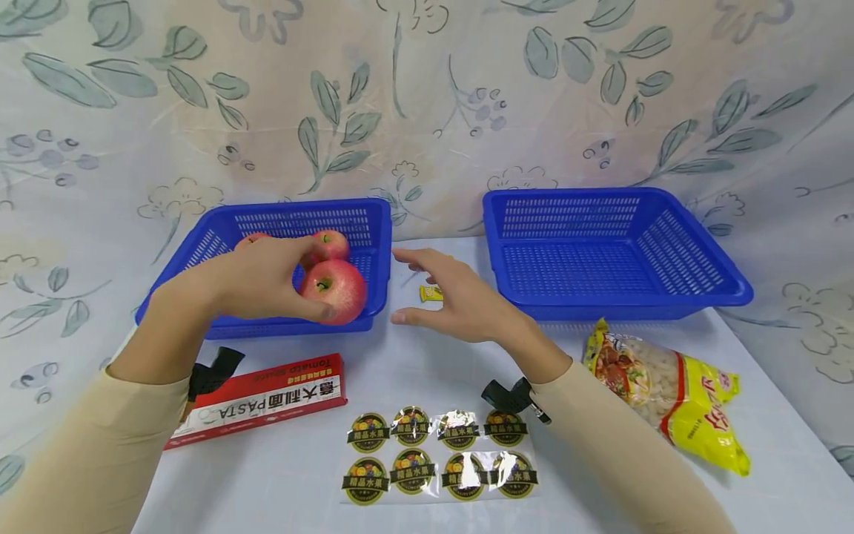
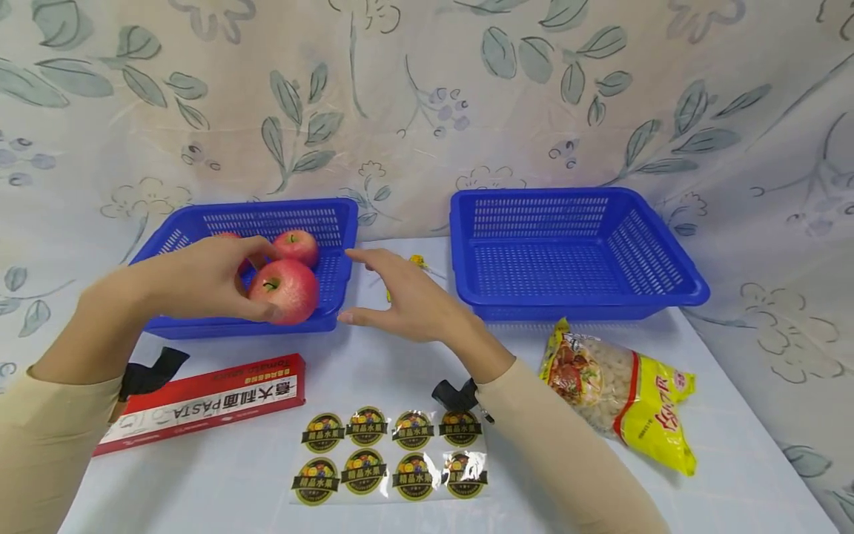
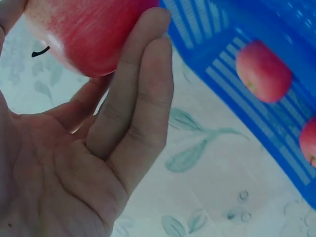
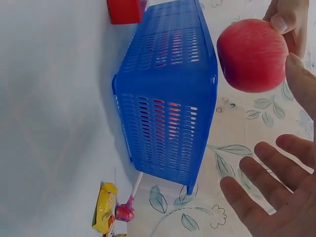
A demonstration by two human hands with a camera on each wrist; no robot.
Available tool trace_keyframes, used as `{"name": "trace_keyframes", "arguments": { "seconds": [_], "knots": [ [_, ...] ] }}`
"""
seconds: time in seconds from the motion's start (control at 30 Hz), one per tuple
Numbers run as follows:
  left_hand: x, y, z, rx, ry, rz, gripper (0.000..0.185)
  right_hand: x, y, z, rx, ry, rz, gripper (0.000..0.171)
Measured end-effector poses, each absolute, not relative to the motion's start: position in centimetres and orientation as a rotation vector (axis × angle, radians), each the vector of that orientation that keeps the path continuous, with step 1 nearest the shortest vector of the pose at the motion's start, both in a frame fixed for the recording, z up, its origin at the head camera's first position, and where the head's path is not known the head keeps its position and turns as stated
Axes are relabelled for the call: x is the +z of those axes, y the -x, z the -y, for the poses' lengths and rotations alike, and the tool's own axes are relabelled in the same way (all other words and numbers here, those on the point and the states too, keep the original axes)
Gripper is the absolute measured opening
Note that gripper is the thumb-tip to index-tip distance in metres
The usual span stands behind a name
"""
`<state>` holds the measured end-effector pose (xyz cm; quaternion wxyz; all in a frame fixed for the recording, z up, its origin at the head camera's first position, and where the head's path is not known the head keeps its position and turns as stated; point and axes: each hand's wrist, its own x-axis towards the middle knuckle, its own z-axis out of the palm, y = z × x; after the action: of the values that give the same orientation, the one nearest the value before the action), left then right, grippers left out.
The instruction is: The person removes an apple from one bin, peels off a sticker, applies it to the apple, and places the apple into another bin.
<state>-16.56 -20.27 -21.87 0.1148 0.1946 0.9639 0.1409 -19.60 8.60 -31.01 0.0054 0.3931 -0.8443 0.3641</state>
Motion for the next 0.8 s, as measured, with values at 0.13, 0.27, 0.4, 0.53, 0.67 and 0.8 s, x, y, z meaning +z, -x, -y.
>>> {"name": "trace_keyframes", "arguments": {
  "seconds": [0.13, 0.27, 0.4, 0.53, 0.67, 0.8],
  "knots": [
    [-22.4, 15.7, 19.3, 0.478, -0.665, -2.832, 0.071, -31.1, 18.7, -9.1, 1.190, -1.255, 2.618, 0.077],
    [-23.1, 15.2, 18.4, 0.586, -0.743, -2.811, 0.068, -31.1, 18.1, -9.7, 1.274, -1.291, 2.564, 0.069],
    [-23.6, 14.8, 17.3, 0.616, -0.811, -2.800, 0.072, -31.1, 17.5, -10.5, 1.287, -1.290, 2.516, 0.064],
    [-23.9, 14.5, 16.0, 0.644, -0.853, -2.784, 0.073, -31.6, 17.0, -11.3, 1.303, -1.292, 2.494, 0.059],
    [-24.5, 14.4, 14.8, 0.663, -0.888, -2.774, 0.079, -32.0, 16.5, -11.9, 1.320, -1.301, 2.486, 0.055],
    [-25.3, 14.4, 14.2, 0.723, -0.962, -2.781, 0.079, -32.2, 16.0, -12.7, 1.337, -1.254, 2.504, 0.056]
  ]
}}
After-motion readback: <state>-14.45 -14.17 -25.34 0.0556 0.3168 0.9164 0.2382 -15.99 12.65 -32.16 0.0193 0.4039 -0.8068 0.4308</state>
